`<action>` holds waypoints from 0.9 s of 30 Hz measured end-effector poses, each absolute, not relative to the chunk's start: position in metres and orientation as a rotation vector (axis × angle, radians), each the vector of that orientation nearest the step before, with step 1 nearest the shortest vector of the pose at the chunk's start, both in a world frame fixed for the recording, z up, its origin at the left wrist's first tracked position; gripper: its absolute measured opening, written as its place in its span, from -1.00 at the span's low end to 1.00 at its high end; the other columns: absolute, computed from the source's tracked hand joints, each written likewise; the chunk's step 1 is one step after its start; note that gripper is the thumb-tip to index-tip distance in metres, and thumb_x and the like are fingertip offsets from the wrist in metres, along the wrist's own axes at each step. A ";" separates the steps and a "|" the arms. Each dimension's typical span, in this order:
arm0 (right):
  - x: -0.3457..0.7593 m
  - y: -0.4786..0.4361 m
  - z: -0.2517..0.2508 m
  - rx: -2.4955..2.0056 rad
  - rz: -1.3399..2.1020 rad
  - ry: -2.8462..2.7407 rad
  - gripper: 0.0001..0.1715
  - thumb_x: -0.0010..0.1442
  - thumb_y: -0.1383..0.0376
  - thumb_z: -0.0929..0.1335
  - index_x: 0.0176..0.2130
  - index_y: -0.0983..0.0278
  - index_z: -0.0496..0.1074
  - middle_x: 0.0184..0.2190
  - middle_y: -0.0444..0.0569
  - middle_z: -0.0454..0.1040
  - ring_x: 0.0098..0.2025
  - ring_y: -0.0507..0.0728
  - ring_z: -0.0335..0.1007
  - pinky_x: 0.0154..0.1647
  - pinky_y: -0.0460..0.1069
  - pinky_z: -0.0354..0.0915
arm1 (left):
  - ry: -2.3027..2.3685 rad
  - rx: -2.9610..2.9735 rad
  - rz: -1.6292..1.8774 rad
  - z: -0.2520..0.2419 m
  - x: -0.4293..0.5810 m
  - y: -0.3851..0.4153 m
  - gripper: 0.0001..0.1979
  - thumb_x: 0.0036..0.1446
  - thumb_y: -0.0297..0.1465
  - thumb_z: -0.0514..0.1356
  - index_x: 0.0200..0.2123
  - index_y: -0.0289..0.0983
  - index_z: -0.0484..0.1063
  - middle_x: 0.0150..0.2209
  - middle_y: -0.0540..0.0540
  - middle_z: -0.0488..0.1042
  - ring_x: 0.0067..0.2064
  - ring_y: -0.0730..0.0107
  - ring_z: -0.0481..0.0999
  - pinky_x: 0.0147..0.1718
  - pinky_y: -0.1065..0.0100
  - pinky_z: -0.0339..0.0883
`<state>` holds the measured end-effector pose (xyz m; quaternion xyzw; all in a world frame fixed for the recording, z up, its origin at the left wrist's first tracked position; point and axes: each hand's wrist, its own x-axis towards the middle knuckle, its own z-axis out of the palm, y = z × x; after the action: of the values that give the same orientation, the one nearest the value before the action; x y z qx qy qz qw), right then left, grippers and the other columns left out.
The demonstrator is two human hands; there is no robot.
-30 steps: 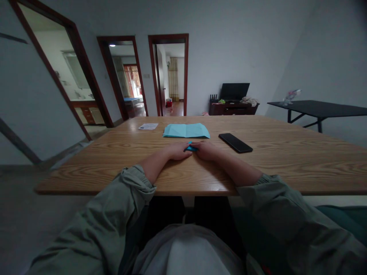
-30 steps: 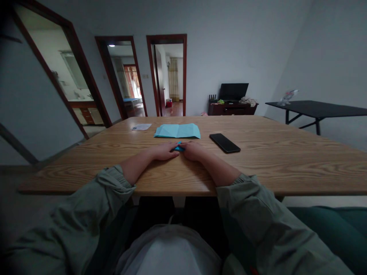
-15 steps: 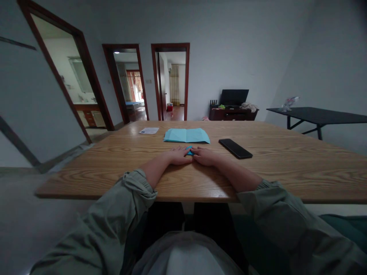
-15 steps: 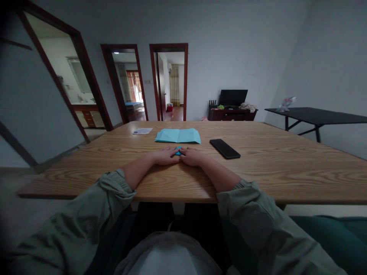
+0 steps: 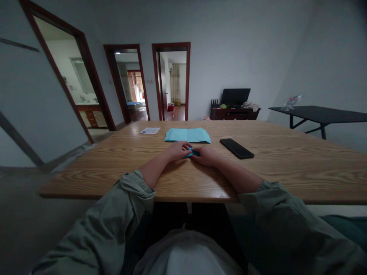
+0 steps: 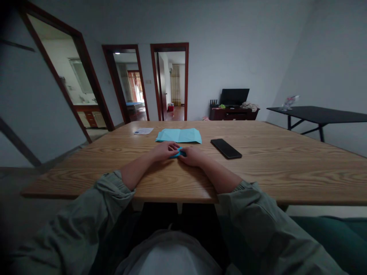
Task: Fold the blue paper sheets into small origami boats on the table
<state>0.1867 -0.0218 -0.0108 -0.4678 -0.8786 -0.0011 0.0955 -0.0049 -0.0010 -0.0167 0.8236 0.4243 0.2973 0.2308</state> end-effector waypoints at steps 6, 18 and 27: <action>0.184 -0.028 -0.006 -1.360 -0.047 -2.602 -0.49 0.27 0.05 0.21 0.06 0.26 0.41 -0.06 0.11 0.51 -0.06 0.22 0.42 -0.08 -0.02 0.21 | 1.209 2.203 0.816 -0.017 -0.006 0.002 -0.54 -0.01 -0.22 0.27 -0.05 -0.30 0.42 -0.05 -0.18 0.47 -0.22 0.33 0.51 -0.24 0.35 0.39; 0.183 -0.027 -0.008 -1.312 -0.066 -2.538 -0.56 0.29 0.07 0.19 -0.02 0.24 0.43 -0.08 0.09 0.51 -0.06 0.20 0.40 -0.07 -0.02 0.20 | 1.256 2.319 0.682 -0.024 -0.012 0.007 -0.63 0.03 -0.30 0.22 -0.07 -0.28 0.44 -0.13 -0.11 0.53 -0.15 0.31 0.51 -0.16 0.38 0.34; 0.185 -0.026 -0.010 -1.304 -0.075 -2.428 -0.47 0.19 0.25 0.26 0.15 0.24 0.29 0.01 0.08 0.46 -0.05 0.21 0.40 -0.07 -0.01 0.21 | 1.143 2.194 1.046 -0.009 0.004 -0.004 -0.64 -0.05 -0.44 0.27 -0.11 -0.31 0.44 -0.11 -0.15 0.49 -0.07 0.30 0.47 -0.07 0.34 0.34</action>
<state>0.1849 -0.0259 -0.0105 -0.4642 -0.8644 -0.0267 0.1912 0.0040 -0.0037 -0.0086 0.7958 0.4144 0.3795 0.2258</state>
